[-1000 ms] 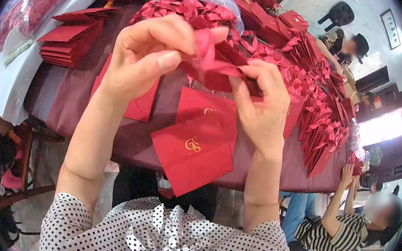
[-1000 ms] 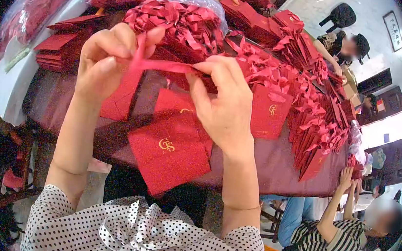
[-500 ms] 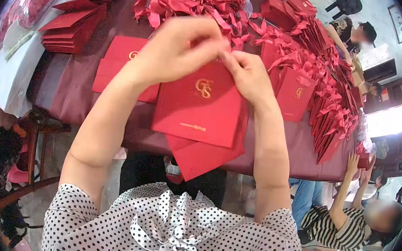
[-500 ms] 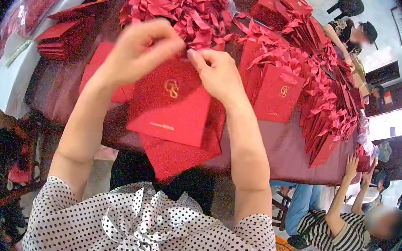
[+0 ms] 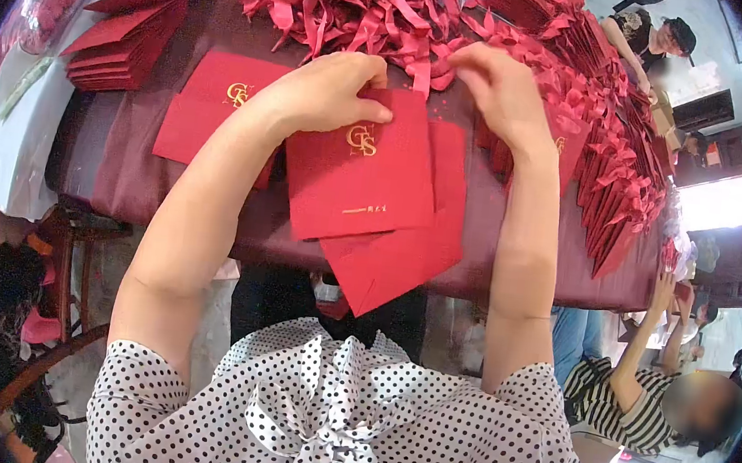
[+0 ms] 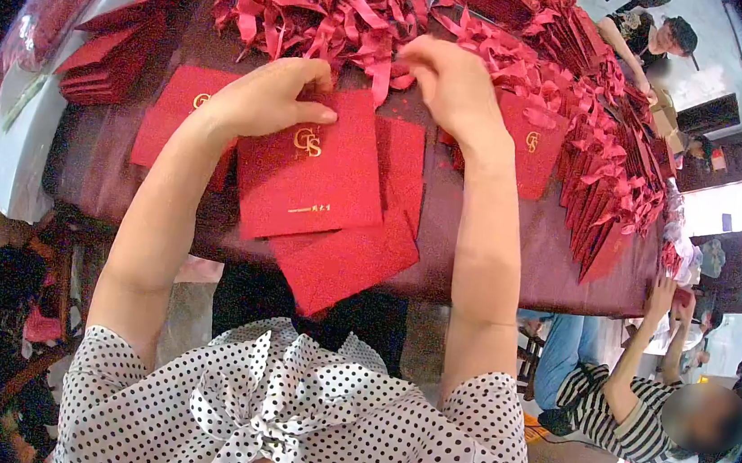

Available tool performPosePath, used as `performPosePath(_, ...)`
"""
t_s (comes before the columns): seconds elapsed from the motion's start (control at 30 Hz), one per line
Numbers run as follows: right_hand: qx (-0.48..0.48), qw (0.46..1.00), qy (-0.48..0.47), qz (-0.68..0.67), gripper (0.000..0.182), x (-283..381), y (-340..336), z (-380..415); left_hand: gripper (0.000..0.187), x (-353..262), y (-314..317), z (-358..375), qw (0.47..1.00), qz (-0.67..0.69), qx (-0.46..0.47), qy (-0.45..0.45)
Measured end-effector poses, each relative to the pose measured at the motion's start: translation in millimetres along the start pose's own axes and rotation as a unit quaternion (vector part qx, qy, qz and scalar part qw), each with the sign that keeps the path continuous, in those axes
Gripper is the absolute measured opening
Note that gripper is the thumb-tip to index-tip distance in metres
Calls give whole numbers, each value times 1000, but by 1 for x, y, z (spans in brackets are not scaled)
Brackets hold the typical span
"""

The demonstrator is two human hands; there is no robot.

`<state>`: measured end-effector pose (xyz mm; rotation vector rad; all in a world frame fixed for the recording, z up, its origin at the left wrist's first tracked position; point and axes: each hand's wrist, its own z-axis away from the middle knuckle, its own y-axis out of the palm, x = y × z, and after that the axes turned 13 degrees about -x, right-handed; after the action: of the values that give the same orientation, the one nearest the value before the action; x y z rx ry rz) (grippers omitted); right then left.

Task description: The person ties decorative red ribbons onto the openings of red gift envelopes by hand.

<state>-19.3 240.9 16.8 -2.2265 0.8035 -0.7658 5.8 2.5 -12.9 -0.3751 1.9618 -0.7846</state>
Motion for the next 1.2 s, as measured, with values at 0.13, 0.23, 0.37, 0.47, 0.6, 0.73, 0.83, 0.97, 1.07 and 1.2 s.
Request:
performPosePath(0.13, 172, 972, -133, 88, 29, -6, 24, 2, 29, 11, -1, -3, 999, 36, 16, -11)
performPosePath(0.23, 182, 974, -131, 34, 23, -2, 31, 0, 25, 17, -7, -6, 993, 106, -15, -56)
performPosePath(0.37, 111, 988, -103, -13, 15, -16, 36, 1, 20, 19, -13, -7, 992, 91, -62, -66)
performPosePath(0.47, 115, 991, -46, -50, 18, -12, 33, 5, 19, 27, -16, -9, 994, 87, -55, -47)
performPosePath(0.6, 134, 985, -104, -39, 22, -15, 37, 18, 13, 30, -21, -9, 990, 133, -46, -28)
performPosePath(0.73, 122, 991, -40, -44, 18, -15, 47, 24, 11, 23, -14, -9, 982, 178, -24, -61)
performPosePath(0.83, -50, 997, -4, 51, 11, -10, 31, 17, 13, 23, -9, -9, 973, 207, 0, -98)
performPosePath(0.97, -167, 916, 106, -349, 12, 12, 2, 5, 14, 24, -7, -9, 970, 215, 3, -110)
performPosePath(1.07, -10, 957, 133, -258, 13, 47, -4, 12, 14, 19, -8, -10, 974, 195, 12, -117)
performPosePath(1.2, 20, 985, 73, -155, 18, 50, 20, 22, 12, 27, -5, -11, 969, 221, 27, -107)
